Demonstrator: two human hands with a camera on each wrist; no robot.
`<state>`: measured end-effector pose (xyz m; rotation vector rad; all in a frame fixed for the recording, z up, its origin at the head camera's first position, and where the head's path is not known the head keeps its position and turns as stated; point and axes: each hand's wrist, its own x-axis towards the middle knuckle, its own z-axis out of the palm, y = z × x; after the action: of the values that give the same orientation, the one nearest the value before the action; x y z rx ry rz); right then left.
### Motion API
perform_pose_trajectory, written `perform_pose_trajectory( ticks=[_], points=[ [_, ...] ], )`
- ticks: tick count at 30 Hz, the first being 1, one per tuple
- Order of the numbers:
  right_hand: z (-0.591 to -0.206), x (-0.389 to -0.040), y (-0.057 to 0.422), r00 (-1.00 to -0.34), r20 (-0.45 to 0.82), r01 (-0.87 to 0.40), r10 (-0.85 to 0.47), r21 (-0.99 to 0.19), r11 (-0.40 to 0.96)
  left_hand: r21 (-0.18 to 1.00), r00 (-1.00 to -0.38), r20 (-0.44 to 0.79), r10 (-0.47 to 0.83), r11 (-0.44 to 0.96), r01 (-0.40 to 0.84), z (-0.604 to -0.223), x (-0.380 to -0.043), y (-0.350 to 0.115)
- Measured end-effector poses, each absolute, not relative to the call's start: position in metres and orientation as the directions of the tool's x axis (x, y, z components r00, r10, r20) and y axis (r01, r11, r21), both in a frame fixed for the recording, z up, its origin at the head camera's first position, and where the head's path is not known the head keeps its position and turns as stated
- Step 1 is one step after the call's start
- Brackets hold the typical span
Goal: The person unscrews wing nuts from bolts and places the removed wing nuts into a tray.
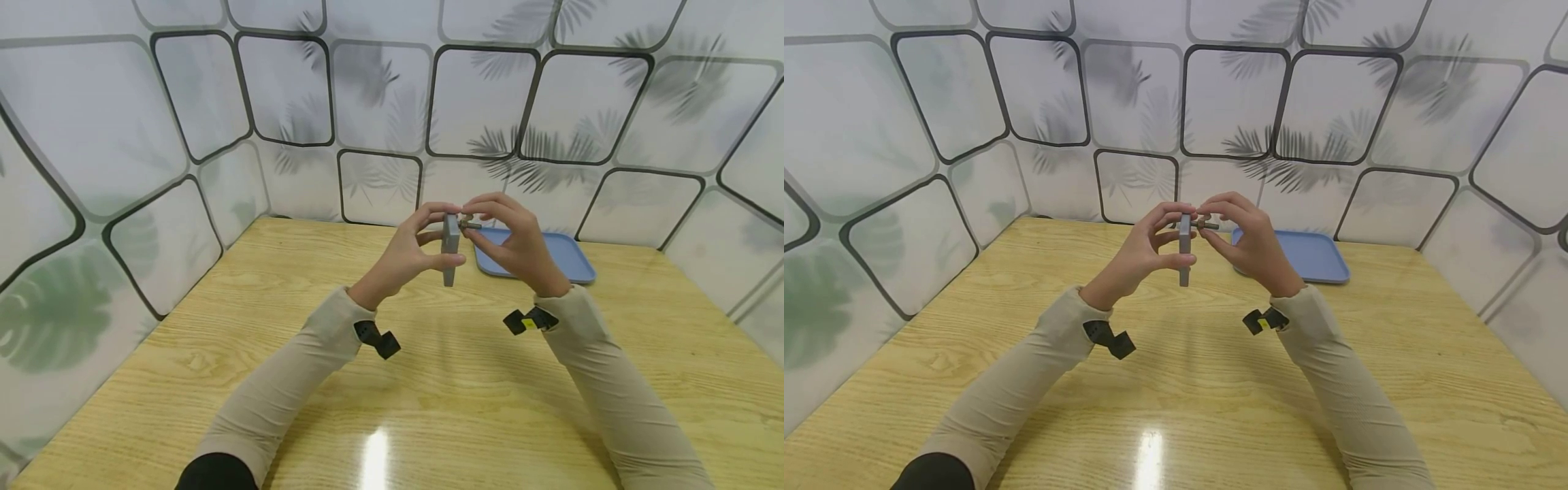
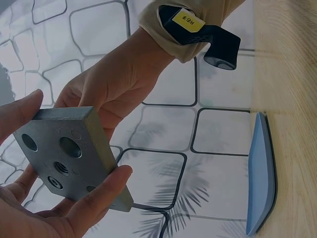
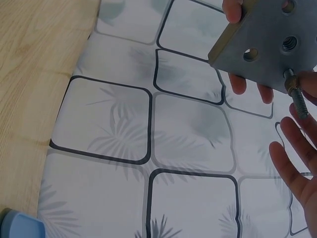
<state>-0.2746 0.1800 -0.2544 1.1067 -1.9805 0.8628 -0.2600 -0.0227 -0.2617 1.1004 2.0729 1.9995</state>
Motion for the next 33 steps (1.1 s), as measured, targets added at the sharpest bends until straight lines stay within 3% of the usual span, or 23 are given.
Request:
perform_pose_trajectory(
  ticks=[15, 25, 33],
  points=[
    [-0.2554, -0.2748, 0.1793, -0.434, 0.799, -0.857, -0.415, -0.223, 0.465, 0.902, -0.754, 0.404, 0.518, -0.087, 0.423, -0.2617, -0.26, -0.0224],
    [-0.2555, -0.2752, 0.1798, -0.402, 0.815, -0.882, -0.417, -0.223, 0.415, 0.9, -0.747, 0.408, 0.525, -0.095, 0.424, -0.2616, -0.2603, -0.0221],
    [-0.2553, -0.2747, 0.1795, -0.332, 0.862, -0.918, -0.384, -0.201, 0.342, 0.9, -0.747, 0.408, 0.525, -0.093, 0.426, -0.2616, -0.2608, -0.0225]
  ],
)
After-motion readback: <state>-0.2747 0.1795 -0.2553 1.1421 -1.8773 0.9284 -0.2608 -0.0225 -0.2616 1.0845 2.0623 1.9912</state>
